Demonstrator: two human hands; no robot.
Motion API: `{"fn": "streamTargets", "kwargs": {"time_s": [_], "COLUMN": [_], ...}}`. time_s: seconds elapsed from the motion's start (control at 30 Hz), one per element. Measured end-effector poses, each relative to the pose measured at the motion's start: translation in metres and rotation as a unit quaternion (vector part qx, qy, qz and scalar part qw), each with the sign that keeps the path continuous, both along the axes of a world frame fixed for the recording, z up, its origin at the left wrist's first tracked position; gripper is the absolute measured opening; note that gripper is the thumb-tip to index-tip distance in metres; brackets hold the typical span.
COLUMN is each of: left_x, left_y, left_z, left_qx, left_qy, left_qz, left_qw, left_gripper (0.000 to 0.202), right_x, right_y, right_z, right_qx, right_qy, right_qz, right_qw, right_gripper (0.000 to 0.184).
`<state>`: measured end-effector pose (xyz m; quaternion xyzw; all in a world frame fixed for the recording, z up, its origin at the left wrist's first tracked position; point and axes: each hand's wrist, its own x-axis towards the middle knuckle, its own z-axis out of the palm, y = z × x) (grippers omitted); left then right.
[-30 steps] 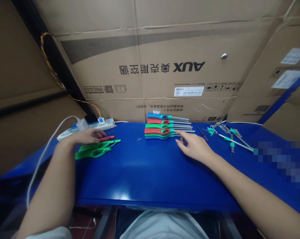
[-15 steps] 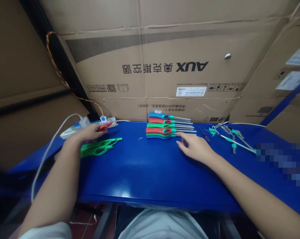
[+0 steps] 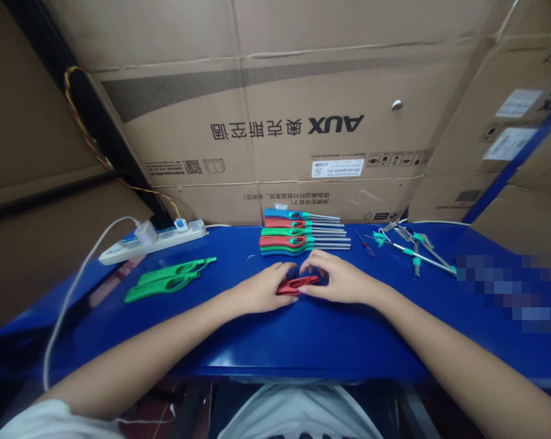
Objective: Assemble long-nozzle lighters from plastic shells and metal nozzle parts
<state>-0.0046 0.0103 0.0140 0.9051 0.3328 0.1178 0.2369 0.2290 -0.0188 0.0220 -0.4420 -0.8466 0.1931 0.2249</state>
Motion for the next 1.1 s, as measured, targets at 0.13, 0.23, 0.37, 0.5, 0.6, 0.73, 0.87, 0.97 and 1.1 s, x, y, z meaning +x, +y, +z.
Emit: {"fn": "streamTargets", "kwargs": {"time_s": [0.13,0.23,0.37,0.5,0.6,0.73,0.87,0.97,1.1], "left_x": [0.011,0.007,-0.004,-0.007,-0.005,-0.003,-0.003,-0.003,-0.003], "left_y": [0.006,0.008,0.008,0.008,0.008,0.006,0.006,0.006,0.009], "left_z": [-0.021,-0.021,-0.014,-0.012,-0.017,-0.023,-0.024,-0.023,-0.024], "left_qx": [-0.008,-0.004,0.039,0.072,0.084,0.092,0.099,0.098,0.093], "left_qy": [-0.069,-0.092,-0.068,-0.042,-0.044,-0.053,-0.06,-0.06,-0.067], "left_qz": [0.011,0.023,0.019,0.013,0.009,0.003,0.003,0.01,0.015], "left_qw": [0.998,0.996,0.997,0.996,0.995,0.994,0.993,0.993,0.993], "left_gripper": [0.073,0.07,0.063,0.049,0.048,0.051,0.049,0.048,0.048], "right_x": [0.007,0.011,0.016,0.02,0.023,0.028,0.037,0.042,0.052], "right_y": [0.0,0.003,0.006,0.006,0.005,0.007,0.011,0.014,0.017], "right_z": [0.002,0.003,0.006,0.009,0.012,0.015,0.017,0.02,0.025], "right_qx": [-0.023,-0.029,-0.025,-0.023,-0.034,-0.043,-0.04,0.001,0.062], "right_qy": [-0.039,-0.119,-0.145,-0.151,-0.171,-0.176,-0.169,-0.148,-0.109], "right_qz": [0.082,0.062,0.033,0.021,0.022,0.022,0.013,-0.004,-0.026], "right_qw": [0.996,0.991,0.989,0.988,0.984,0.983,0.985,0.989,0.992], "right_gripper": [0.017,0.008,0.006,0.01,0.006,0.008,0.003,0.014,0.019]}}
